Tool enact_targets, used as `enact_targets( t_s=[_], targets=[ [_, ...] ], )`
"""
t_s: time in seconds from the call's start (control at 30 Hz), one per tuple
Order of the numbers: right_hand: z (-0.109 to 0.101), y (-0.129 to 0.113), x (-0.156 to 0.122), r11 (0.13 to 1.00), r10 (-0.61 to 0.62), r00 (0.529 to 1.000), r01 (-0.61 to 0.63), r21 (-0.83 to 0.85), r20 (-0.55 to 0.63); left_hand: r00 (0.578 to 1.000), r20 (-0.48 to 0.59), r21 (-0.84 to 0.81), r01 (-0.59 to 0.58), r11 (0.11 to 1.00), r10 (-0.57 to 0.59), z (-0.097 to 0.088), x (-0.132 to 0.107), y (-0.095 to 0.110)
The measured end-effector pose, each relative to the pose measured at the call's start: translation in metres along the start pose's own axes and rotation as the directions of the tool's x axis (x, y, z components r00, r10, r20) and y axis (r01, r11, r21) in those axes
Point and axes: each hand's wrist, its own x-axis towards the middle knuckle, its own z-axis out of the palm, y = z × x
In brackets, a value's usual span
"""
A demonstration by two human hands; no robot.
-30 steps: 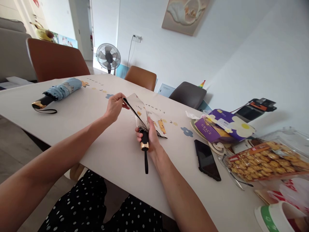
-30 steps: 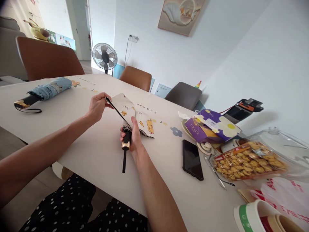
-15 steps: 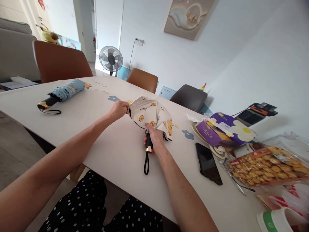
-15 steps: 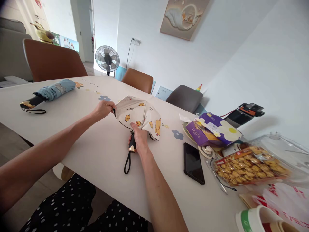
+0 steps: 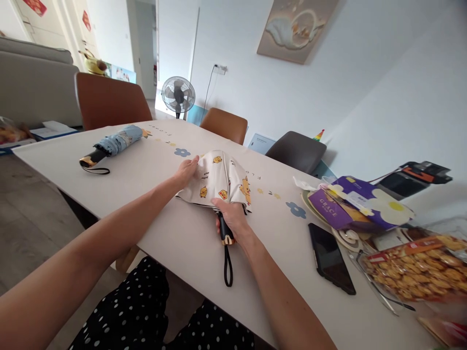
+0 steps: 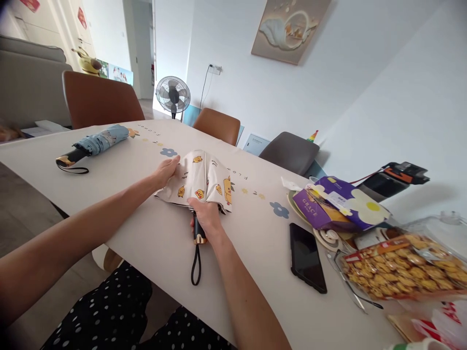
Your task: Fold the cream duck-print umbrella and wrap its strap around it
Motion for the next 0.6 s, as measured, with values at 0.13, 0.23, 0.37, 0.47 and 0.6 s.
enact_targets(
  t_s=[0.13, 0.23, 0.37, 0.47, 0.6],
  targets=[
    [0.002, -0.002, -0.006, 1.000, 0.010, 0.995, -0.009, -0.014, 0.100, 0.997, -0.073, 0.115, 0.016, 0.993, -0.008, -0.002, 0.000, 0.002],
    [-0.002, -0.005, -0.005, 0.999, 0.020, 0.989, -0.016, -0.030, 0.150, 0.977, -0.191, 0.207, -0.054, 0.977, 0.094, -0.009, 0.003, 0.006],
    [-0.006, -0.009, -0.002, 0.996, 0.070, 0.989, -0.063, -0.058, 0.133, 0.931, -0.307, 0.331, -0.092, 0.939, 0.199, -0.021, 0.015, 0.007],
    [-0.007, -0.010, -0.001, 0.997, 0.070, 0.990, -0.064, -0.053, 0.120, 0.938, -0.295, 0.380, -0.061, 0.923, 0.183, -0.023, 0.017, 0.004],
    [-0.009, -0.007, 0.003, 0.999, 0.036, 0.999, -0.034, -0.043, 0.036, 0.907, -0.292, 0.460, -0.145, 0.876, 0.303, -0.013, 0.001, 0.008]
  ],
)
